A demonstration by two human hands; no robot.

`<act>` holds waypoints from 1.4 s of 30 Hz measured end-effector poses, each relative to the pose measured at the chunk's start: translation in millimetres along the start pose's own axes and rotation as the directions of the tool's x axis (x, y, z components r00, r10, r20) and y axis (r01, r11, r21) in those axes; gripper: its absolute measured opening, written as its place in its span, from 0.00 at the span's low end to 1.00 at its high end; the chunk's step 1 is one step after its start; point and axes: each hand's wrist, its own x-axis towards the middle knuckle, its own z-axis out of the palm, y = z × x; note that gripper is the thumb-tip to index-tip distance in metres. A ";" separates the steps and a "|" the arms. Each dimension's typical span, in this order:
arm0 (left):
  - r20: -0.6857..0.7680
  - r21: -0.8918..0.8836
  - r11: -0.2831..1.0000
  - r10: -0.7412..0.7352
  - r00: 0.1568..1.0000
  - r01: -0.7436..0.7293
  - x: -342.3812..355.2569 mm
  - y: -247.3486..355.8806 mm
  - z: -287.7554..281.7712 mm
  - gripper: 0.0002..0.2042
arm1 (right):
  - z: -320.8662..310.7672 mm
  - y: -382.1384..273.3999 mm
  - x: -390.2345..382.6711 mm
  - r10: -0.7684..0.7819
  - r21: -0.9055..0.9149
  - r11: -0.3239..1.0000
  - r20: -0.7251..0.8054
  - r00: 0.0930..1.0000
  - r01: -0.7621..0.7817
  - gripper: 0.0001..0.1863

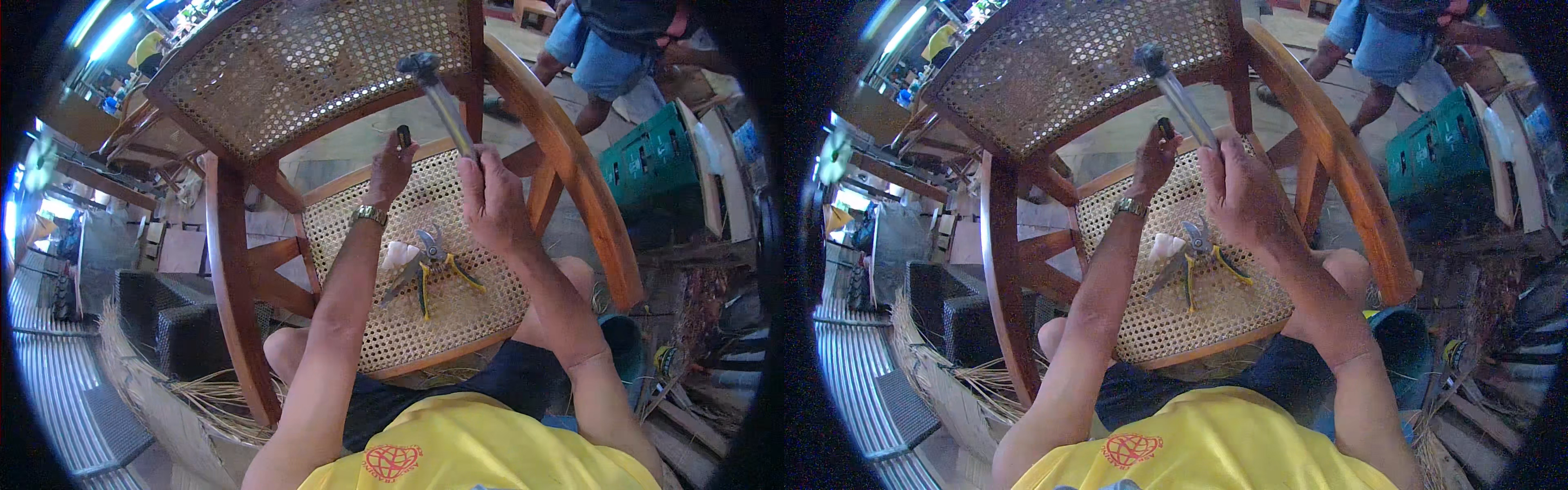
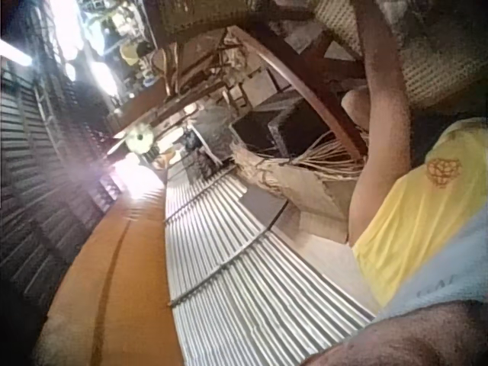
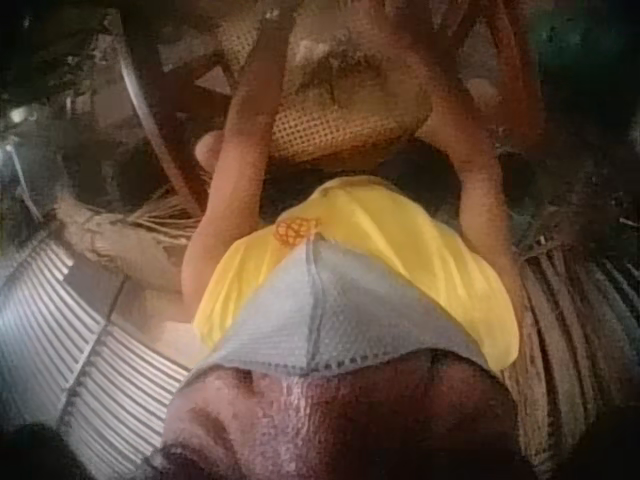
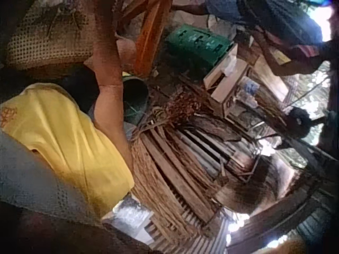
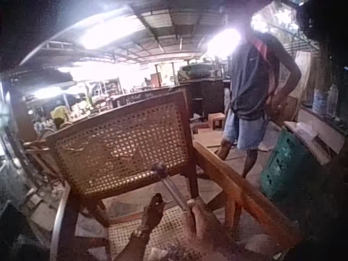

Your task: Repairing the woven cane seat of a wooden chair using a hammer, pliers, and punch.

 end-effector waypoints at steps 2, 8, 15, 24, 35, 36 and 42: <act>-0.012 0.034 0.999 -0.027 1.000 0.027 0.3 -1.1 0.0 0.14 | 6.0 -0.3 12.5 -0.021 -0.035 0.999 -0.022 1.000 0.020 0.16; -0.055 0.108 0.991 0.085 0.995 -0.079 1.6 -11.0 1.9 0.11 | 6.2 8.0 19.0 0.117 -0.337 0.941 0.267 0.957 -0.021 0.15; -0.065 0.053 0.994 0.103 0.993 -0.100 -1.3 -21.2 7.6 0.14 | 17.6 13.1 20.7 -0.015 -0.270 0.961 0.151 0.988 0.056 0.18; -0.024 -0.022 1.000 0.022 0.999 -0.022 -2.0 -25.3 10.6 0.13 | 26.7 53.3 21.0 -0.007 -0.308 0.949 0.208 0.978 0.072 0.18; 0.280 -0.214 0.975 0.004 0.960 0.059 16.6 -17.9 -11.1 0.12 | 3.7 130.6 -9.6 0.421 -0.085 0.906 0.280 0.863 -0.414 0.23; 0.304 -0.234 0.969 -0.007 0.953 0.081 16.4 -16.9 -10.8 0.11 | 4.0 134.6 -15.0 0.420 -0.066 0.906 0.270 0.866 -0.419 0.24; 0.096 -0.437 0.898 0.006 0.995 0.036 -9.8 -7.8 13.2 0.09 | 24.4 147.1 -1.7 0.383 0.037 0.918 0.174 0.907 -0.394 0.23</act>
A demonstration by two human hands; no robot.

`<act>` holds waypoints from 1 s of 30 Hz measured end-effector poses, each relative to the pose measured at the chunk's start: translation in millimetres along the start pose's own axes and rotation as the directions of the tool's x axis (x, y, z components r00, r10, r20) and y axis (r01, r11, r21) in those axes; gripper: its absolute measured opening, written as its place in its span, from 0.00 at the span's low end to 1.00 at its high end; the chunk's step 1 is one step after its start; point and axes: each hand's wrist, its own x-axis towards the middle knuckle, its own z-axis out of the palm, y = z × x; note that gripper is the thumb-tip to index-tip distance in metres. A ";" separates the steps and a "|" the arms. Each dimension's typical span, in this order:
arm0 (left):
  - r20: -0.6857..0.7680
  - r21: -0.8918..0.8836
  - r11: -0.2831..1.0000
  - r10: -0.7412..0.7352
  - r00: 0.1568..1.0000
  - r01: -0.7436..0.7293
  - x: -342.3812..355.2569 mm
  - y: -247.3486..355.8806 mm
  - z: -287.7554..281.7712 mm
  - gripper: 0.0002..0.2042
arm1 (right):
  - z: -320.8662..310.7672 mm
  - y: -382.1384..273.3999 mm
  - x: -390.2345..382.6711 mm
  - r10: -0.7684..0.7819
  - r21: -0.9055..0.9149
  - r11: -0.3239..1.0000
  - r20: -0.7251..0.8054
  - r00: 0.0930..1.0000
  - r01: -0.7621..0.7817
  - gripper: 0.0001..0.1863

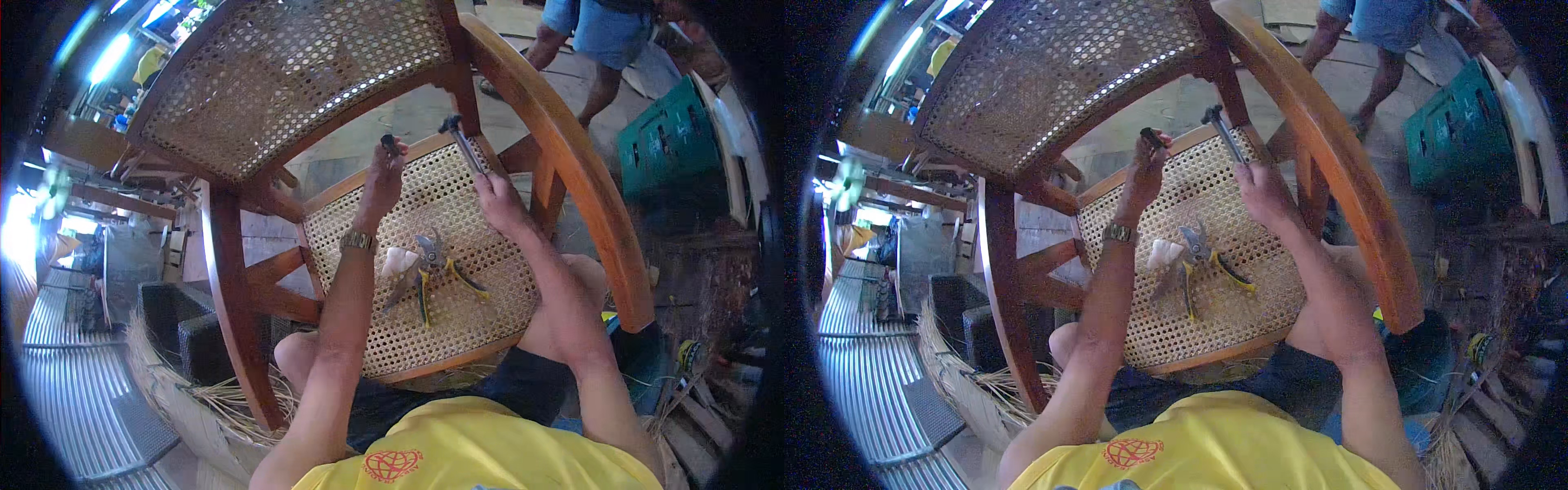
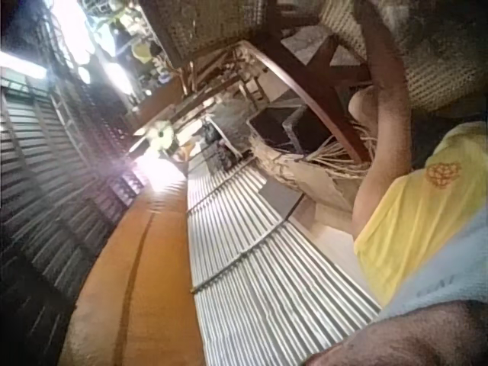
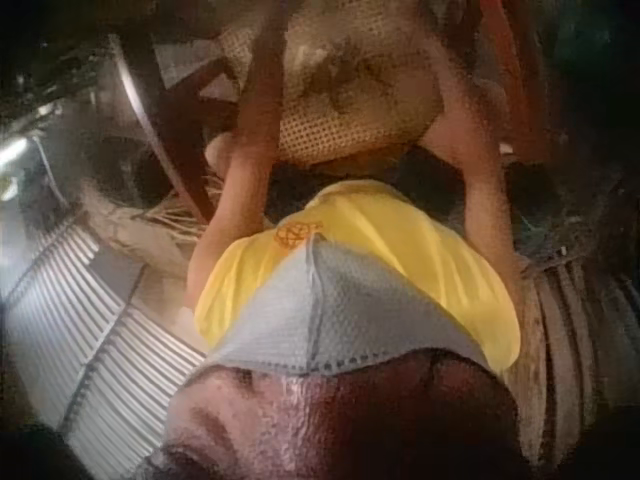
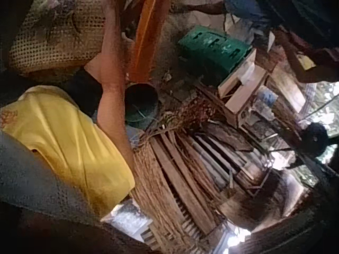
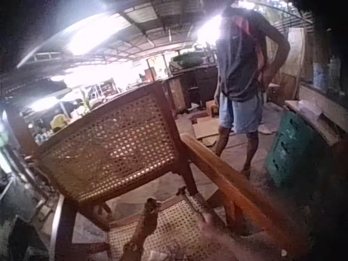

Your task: Repairing the woven cane seat of a wooden chair using a hammer, pliers, and punch.

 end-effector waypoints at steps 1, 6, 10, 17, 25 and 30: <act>-0.040 0.202 0.974 0.107 0.993 -0.097 -5.5 1.0 1.7 0.10 | 5.4 -0.6 2.9 0.008 0.034 0.999 0.027 1.000 -0.009 0.23; -0.130 0.414 0.909 0.106 0.986 -0.044 -5.0 7.3 11.5 0.09 | 20.9 1.1 5.6 0.080 0.160 0.984 0.010 0.997 -0.080 0.22; -0.416 0.589 0.787 0.102 0.904 0.183 3.6 13.6 44.2 0.08 | 21.2 -2.5 3.2 0.051 0.191 0.980 -0.019 0.999 -0.047 0.22; -0.175 0.839 0.540 0.398 0.901 -0.075 4.8 25.5 22.9 0.15 | 11.1 -12.2 -3.6 0.106 0.185 0.976 0.033 0.994 -0.110 0.23; -0.147 0.260 0.964 -0.013 0.989 0.051 14.6 12.3 4.1 0.13 | 2.4 -24.1 -10.4 0.086 0.135 0.988 -0.032 0.996 -0.081 0.24; -0.327 0.507 0.861 0.135 0.935 0.054 22.2 26.7 4.0 0.10 | -3.4 -22.5 -8.3 0.127 0.060 0.990 0.016 0.992 -0.128 0.25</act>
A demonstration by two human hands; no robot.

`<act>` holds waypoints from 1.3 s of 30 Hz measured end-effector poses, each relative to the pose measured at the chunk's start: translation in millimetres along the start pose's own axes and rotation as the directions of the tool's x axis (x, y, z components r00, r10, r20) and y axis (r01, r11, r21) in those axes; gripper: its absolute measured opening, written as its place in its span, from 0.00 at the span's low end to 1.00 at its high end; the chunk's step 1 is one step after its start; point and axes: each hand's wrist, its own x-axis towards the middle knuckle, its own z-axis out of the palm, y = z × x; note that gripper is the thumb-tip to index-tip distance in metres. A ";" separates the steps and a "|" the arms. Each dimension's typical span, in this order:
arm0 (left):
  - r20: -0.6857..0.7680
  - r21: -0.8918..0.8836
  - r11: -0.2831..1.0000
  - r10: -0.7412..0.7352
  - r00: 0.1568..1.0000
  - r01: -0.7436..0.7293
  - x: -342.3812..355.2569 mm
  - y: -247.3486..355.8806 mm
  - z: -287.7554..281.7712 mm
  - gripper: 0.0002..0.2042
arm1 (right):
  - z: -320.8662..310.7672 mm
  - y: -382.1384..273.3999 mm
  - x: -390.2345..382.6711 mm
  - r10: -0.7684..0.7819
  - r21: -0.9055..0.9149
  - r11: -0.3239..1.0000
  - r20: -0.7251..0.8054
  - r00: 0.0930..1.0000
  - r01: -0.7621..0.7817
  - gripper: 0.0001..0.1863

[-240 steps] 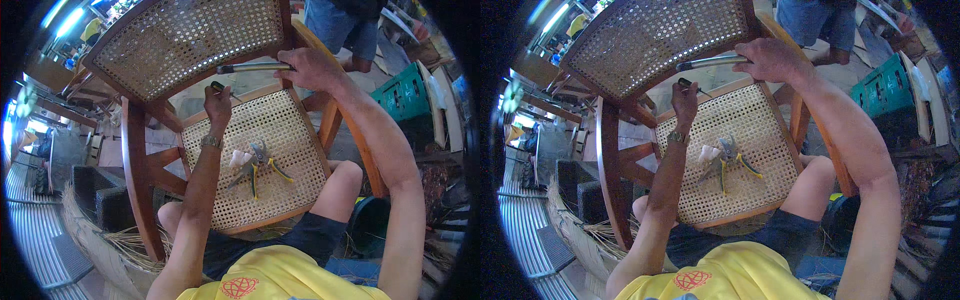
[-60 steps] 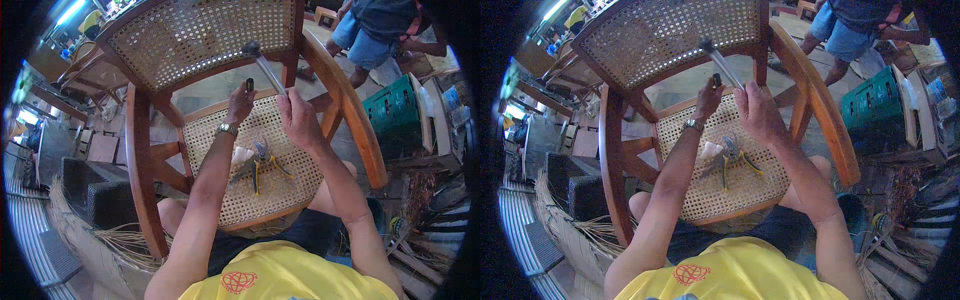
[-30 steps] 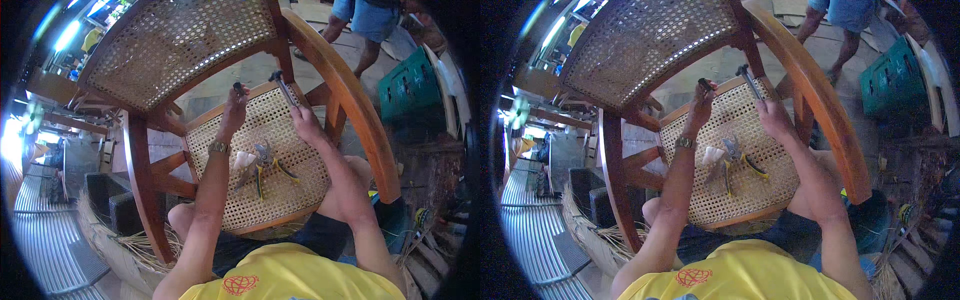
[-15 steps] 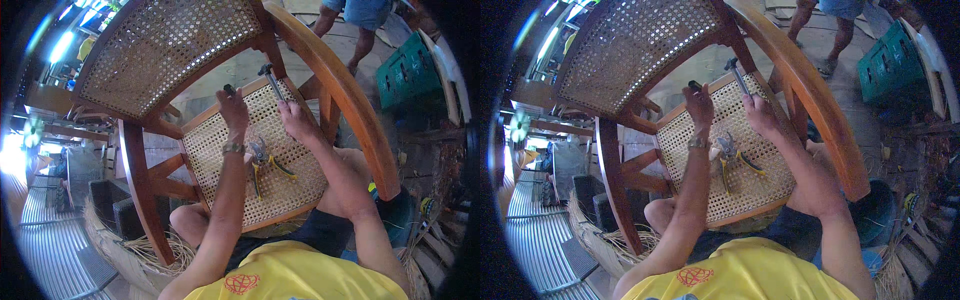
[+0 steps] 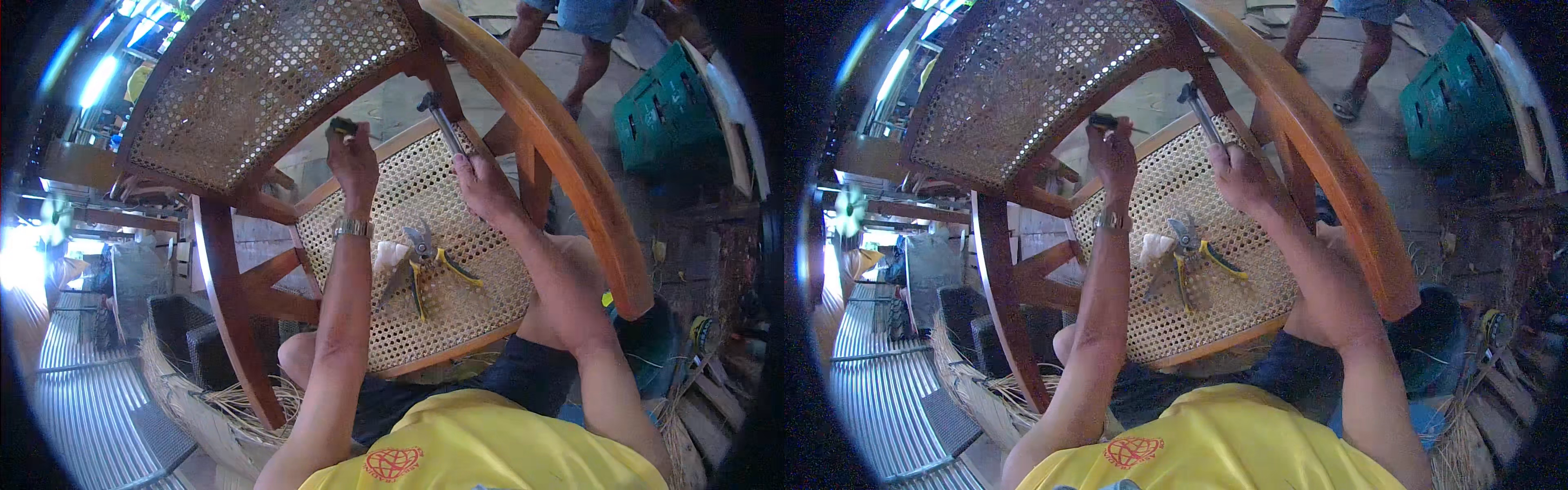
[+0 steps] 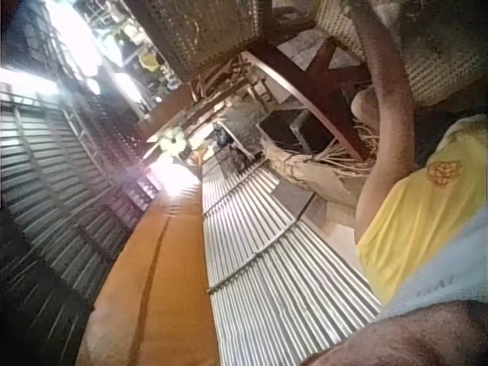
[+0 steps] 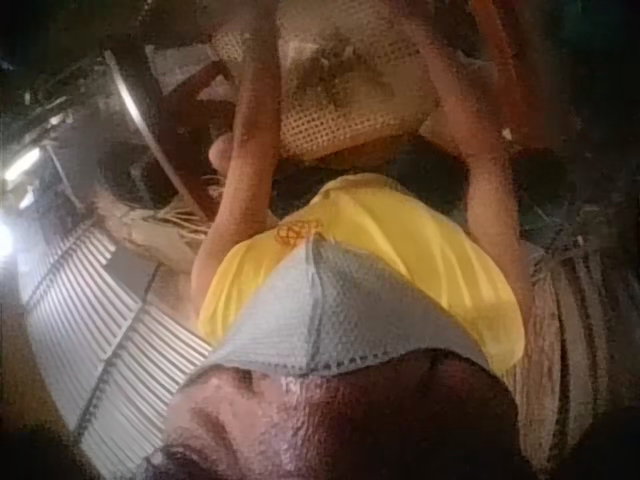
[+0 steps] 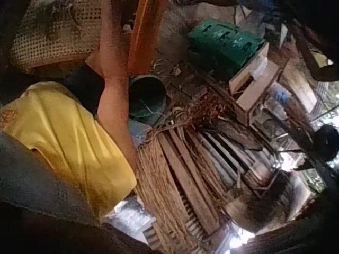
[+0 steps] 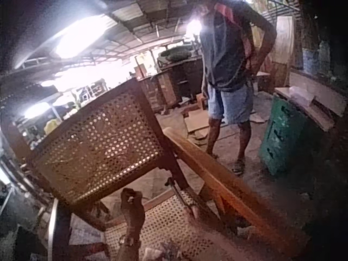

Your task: Repairing the woven cane seat of a wooden chair using a hammer, pliers, and punch.

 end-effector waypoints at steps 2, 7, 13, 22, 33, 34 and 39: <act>0.013 -0.122 0.985 -0.121 0.993 0.121 2.6 0.4 5.3 0.10 | 1.8 4.9 3.2 -0.098 0.020 0.995 -0.062 0.993 0.099 0.25; -0.053 -0.207 0.967 -0.161 0.986 0.147 -4.8 -10.9 17.7 0.12 | 3.5 18.3 10.7 -0.085 -0.007 0.996 -0.060 0.995 0.085 0.26; -0.057 -0.236 0.957 -0.186 0.981 0.168 -11.7 -15.2 18.7 0.13 | -1.4 16.0 10.9 -0.086 -0.021 0.996 -0.026 0.996 0.085 0.28; -0.072 -0.272 0.961 -0.080 0.994 0.058 -7.2 -14.1 16.1 0.12 | 1.9 11.0 7.6 -0.093 -0.067 0.994 -0.049 0.994 0.090 0.26; 0.092 -0.168 0.959 -0.214 0.972 0.227 -3.0 -6.8 8.8 0.11 | -1.9 -3.9 1.2 0.006 -0.149 0.989 0.065 0.998 0.004 0.26; 0.089 -0.169 0.959 -0.215 0.972 0.228 -3.2 -7.0 9.0 0.11 | -1.5 -4.8 0.7 -0.004 -0.101 0.995 0.042 0.999 0.008 0.26; 0.046 -0.074 0.993 -0.086 0.995 0.089 -5.0 -14.0 11.4 0.12 | -0.9 -6.0 -0.1 -0.011 -0.110 0.994 0.025 1.000 0.014 0.26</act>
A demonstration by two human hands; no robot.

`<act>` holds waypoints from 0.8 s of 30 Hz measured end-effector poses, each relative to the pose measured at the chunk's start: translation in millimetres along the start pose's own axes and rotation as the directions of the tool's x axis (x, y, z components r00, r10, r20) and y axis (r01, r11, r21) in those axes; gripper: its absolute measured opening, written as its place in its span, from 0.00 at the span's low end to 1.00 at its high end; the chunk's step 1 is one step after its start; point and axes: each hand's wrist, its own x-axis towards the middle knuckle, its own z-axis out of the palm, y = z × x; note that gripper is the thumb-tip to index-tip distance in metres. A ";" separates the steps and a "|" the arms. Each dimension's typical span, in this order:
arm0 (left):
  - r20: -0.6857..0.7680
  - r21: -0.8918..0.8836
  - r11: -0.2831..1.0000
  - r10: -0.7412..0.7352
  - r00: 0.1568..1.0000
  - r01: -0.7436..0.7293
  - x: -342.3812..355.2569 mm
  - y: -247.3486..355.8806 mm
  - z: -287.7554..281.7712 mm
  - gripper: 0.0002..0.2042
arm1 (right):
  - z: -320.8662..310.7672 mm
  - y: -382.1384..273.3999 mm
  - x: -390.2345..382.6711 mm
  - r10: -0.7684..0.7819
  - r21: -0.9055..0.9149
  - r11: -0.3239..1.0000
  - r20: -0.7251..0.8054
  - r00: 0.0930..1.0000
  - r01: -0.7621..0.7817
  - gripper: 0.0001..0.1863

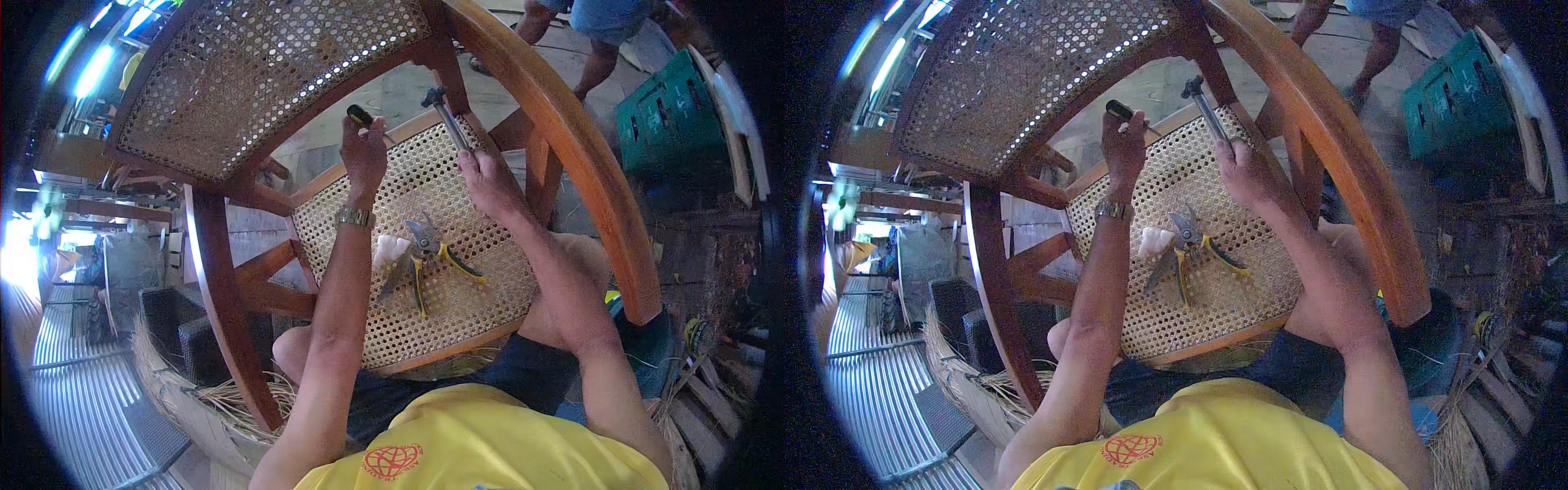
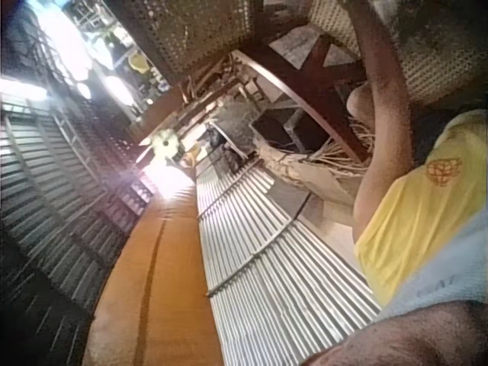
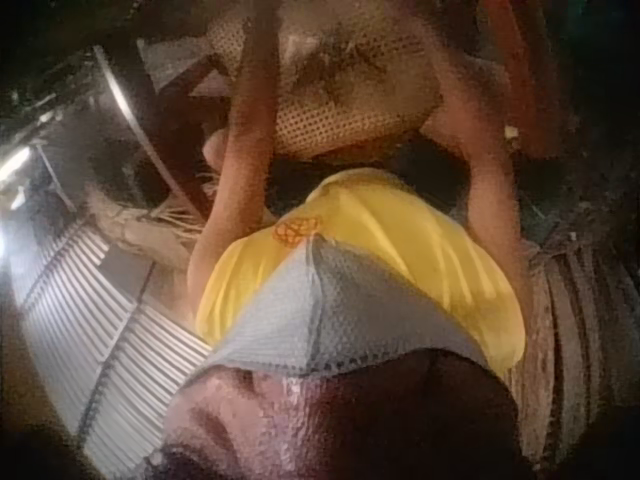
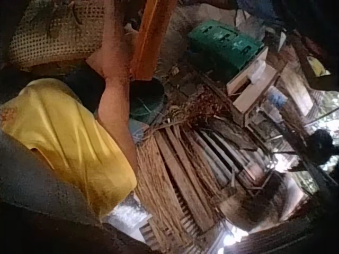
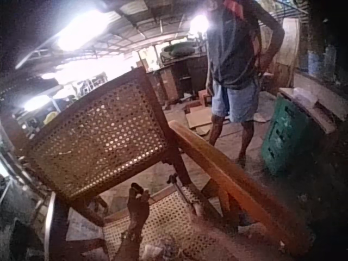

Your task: Repairing the woven cane seat of a wooden chair using a hammer, pliers, and punch.

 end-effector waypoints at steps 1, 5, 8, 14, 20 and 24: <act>-0.008 0.013 1.000 0.018 1.000 -0.018 -0.6 -1.9 -0.2 0.12 | 0.3 0.5 -0.2 0.014 0.008 1.000 0.019 1.000 -0.014 0.26; 0.133 -0.071 0.995 0.084 0.988 -0.075 -2.8 -6.8 -3.6 0.11 | 4.5 3.1 -3.2 -0.073 0.004 0.997 -0.027 0.997 0.073 0.25; 0.173 -0.236 0.969 -0.030 0.984 0.071 -0.5 -7.3 -6.1 0.11 | 7.6 -0.9 -9.7 -0.116 0.038 0.992 -0.042 0.992 0.118 0.24; 0.206 0.018 0.992 0.115 0.972 -0.121 5.0 -7.7 -5.7 0.11 | -5.7 -47.4 -40.0 -0.165 -0.077 0.984 -0.020 0.986 0.163 0.18; 0.180 0.073 0.989 0.116 0.977 -0.131 2.8 -10.2 -6.0 0.12 | -18.0 -90.6 -54.9 -0.619 -0.104 0.780 -0.273 0.736 0.618 0.11; 0.215 -0.069 0.995 0.088 0.973 -0.074 -0.1 -12.5 -5.2 0.13 | -6.3 -93.5 -34.2 -0.613 -0.180 0.790 -0.206 0.762 0.587 0.13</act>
